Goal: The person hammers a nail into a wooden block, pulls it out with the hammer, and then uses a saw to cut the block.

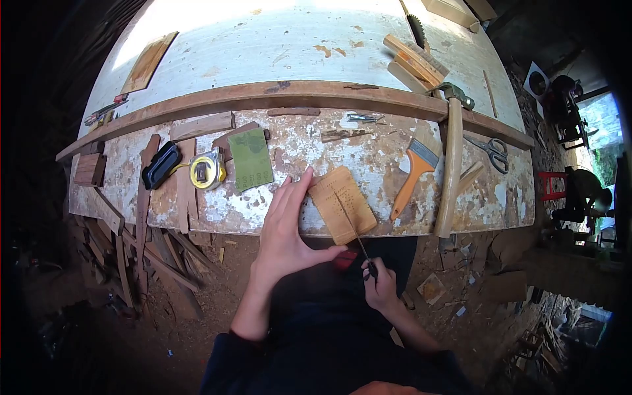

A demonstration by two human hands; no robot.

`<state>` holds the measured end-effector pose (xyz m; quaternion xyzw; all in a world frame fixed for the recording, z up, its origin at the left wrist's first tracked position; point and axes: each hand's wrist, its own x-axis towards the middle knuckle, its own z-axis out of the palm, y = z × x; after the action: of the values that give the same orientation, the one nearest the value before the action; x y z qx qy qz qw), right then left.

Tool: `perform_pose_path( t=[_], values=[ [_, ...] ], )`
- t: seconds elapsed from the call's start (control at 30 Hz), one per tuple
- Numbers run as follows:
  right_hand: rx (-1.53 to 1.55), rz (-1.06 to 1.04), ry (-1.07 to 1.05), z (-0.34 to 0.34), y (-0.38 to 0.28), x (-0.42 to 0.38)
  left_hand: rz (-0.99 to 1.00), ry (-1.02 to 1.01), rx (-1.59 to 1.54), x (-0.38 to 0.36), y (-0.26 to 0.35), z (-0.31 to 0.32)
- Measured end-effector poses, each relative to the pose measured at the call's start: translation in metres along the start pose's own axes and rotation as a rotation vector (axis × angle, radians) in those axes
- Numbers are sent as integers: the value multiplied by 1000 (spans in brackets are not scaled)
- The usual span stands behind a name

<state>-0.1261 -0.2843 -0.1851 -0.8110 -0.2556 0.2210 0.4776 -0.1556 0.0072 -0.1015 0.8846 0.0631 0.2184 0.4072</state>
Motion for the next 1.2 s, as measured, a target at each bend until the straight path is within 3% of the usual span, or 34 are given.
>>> perform_pose_path(
  t=[0.27,0.57,0.77,0.97,1.07,1.2],
  values=[
    [-107,-131,90,7,17,-6,5,9,10,0,0,1],
    [-149,-27,71,8,35,-17,-2,3,-7,1,0,-1],
    [-183,24,44,-3,-2,-15,-11,21,-7,1,3,1],
    [-173,33,3,-3,31,-31,5,9,13,3,1,1],
    [-121,81,-6,-6,-19,-9,-34,17,-1,-2,4,3],
    [-110,90,-41,-7,21,-21,-41,40,-39,0,2,4]
  ],
)
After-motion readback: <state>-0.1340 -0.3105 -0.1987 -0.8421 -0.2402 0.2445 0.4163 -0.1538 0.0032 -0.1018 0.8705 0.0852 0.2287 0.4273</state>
